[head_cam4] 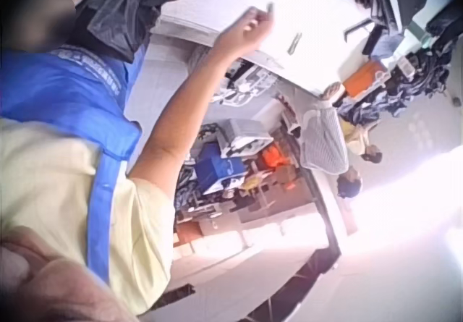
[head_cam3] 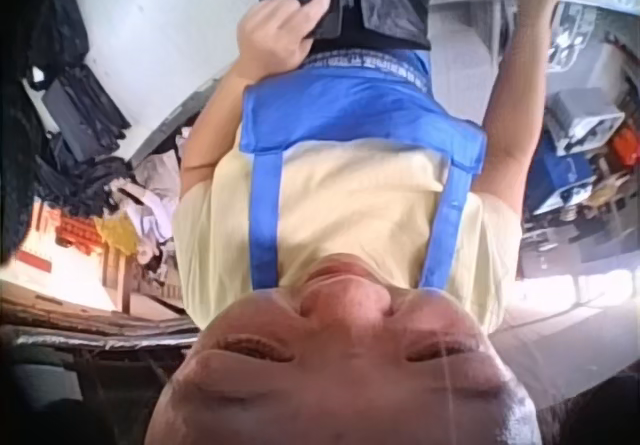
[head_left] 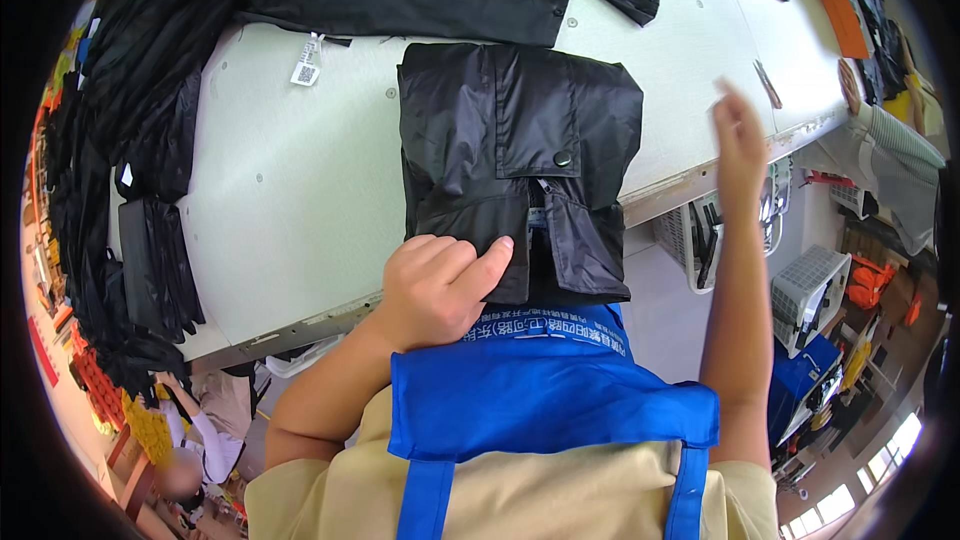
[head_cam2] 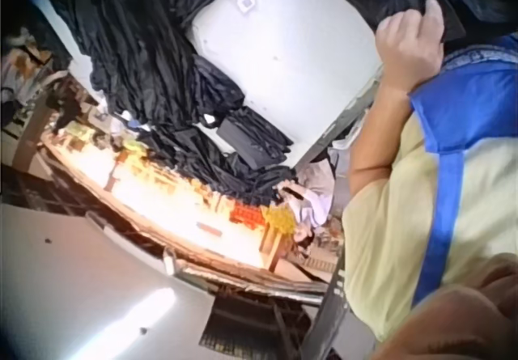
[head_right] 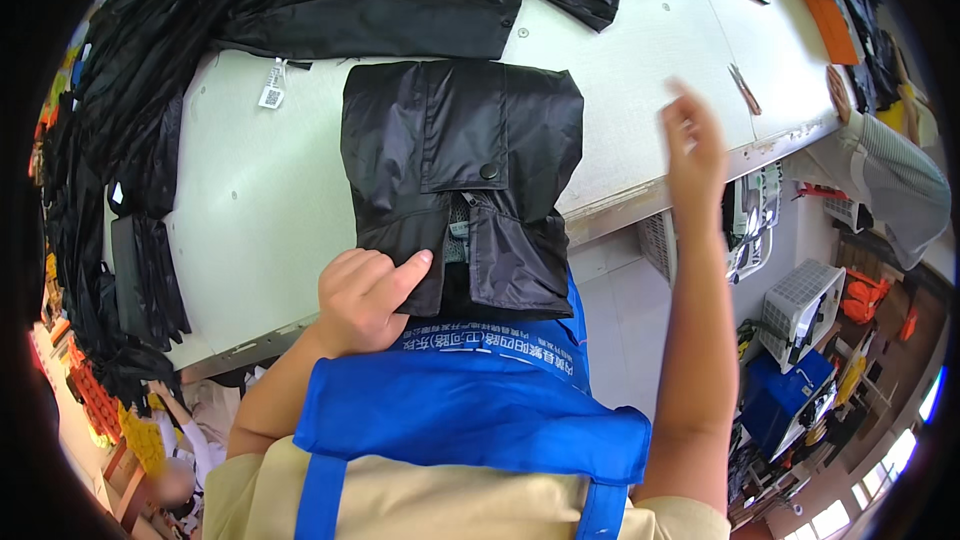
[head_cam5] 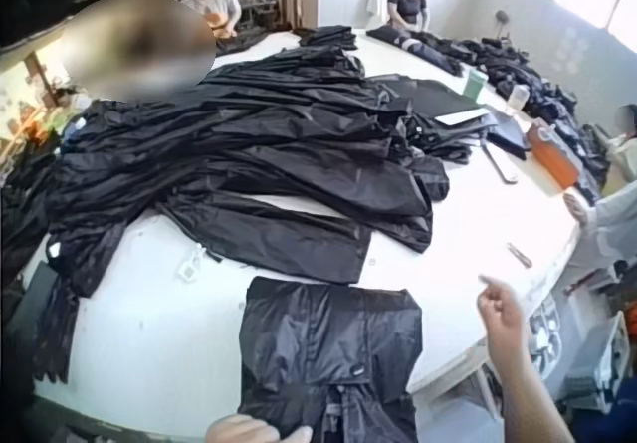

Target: The person folds black trousers on a table, aligns the legs, and places them into a plastic bag labeled 'MALAYA'. The person repeats this process with another pair of trousers, folding and bagging them.

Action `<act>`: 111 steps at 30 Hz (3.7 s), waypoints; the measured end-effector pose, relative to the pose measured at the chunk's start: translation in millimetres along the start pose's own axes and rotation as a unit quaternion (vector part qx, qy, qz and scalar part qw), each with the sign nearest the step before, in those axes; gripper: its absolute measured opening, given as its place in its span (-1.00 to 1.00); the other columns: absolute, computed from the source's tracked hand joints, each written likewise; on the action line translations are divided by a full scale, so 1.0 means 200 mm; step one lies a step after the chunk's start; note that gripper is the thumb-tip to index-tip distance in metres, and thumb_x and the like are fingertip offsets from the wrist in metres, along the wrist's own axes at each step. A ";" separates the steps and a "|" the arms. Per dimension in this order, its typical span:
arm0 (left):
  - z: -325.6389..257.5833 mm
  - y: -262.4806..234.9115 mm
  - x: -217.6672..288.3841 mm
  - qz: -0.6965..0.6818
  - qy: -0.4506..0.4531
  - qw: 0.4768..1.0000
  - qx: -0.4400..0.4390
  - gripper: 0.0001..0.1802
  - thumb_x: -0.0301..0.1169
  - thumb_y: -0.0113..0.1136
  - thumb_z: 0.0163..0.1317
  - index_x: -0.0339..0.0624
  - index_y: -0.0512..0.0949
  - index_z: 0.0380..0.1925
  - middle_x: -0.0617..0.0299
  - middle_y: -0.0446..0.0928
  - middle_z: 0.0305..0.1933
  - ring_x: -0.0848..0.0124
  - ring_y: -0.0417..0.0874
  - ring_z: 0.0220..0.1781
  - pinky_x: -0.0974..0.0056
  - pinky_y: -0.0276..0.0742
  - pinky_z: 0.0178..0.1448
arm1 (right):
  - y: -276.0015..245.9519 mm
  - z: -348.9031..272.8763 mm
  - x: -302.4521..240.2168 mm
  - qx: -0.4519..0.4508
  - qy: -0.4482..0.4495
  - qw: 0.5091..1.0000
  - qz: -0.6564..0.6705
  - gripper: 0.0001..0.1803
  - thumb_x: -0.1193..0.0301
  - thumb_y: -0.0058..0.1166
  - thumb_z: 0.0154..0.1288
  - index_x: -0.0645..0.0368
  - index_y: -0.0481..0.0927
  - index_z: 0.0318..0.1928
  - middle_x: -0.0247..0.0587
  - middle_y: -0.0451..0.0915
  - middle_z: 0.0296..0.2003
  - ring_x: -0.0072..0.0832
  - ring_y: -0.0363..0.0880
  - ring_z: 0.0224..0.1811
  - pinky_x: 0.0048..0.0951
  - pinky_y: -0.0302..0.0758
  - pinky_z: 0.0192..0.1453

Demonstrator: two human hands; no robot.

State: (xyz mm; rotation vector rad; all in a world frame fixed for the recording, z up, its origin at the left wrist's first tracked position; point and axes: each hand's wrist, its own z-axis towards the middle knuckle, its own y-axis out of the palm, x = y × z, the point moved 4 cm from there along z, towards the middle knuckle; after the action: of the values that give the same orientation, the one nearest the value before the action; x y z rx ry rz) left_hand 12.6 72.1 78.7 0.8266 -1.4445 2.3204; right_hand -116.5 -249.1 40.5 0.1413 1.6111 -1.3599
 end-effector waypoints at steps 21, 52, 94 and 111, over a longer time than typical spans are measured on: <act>0.03 -0.04 -0.08 0.002 -0.046 0.998 0.044 -0.52 -0.59 0.22 -0.32 -0.07 0.68 -0.23 0.34 0.05 -0.67 0.44 0.17 -0.70 0.32 0.02 -0.63 | -0.35 0.79 1.26 -0.015 0.182 0.900 -0.396 -0.56 0.16 0.01 0.31 0.19 0.54 0.06 -0.13 0.63 -0.16 -0.13 0.52 0.03 -0.19 0.42 0.13; 0.02 -0.05 -0.06 0.054 0.004 0.998 0.040 -0.65 -0.50 0.25 -0.15 -0.10 0.67 -0.24 0.36 0.08 -0.65 0.47 0.21 -0.67 0.35 0.09 -0.61 | 0.34 -0.30 -0.60 -0.293 -0.048 0.940 0.168 -0.79 0.54 0.29 0.10 0.26 0.68 -0.19 -0.22 0.63 -0.40 -0.55 0.55 -0.42 -0.59 0.45 -0.33; -0.34 0.17 -0.63 -0.554 -0.581 0.592 0.072 -0.39 -0.42 0.26 0.17 -0.40 0.31 0.19 0.01 0.51 0.11 0.24 0.51 0.12 0.20 0.38 0.25 | 0.65 -0.48 -0.26 -0.377 0.399 0.732 0.403 -0.07 0.30 0.40 0.02 0.53 0.15 0.26 0.24 0.38 0.16 -0.18 0.42 0.19 -0.28 0.29 0.33; -0.33 0.65 -0.09 -0.739 -0.554 0.329 0.197 -0.65 -0.34 -0.06 0.37 -0.28 0.46 0.06 0.04 0.53 0.10 0.19 0.55 0.12 0.09 0.49 0.21 | 0.35 -0.68 -0.75 -0.282 -0.325 0.884 -0.182 0.18 -0.03 0.35 -0.27 0.65 0.16 0.20 0.32 0.38 -0.04 0.11 0.36 0.05 0.04 0.23 0.23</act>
State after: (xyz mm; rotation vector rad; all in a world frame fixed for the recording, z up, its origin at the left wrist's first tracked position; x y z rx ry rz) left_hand -60.9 73.3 -48.1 2.4812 0.3348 0.2629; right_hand -76.5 -43.4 86.0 -0.9171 1.4004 -0.9797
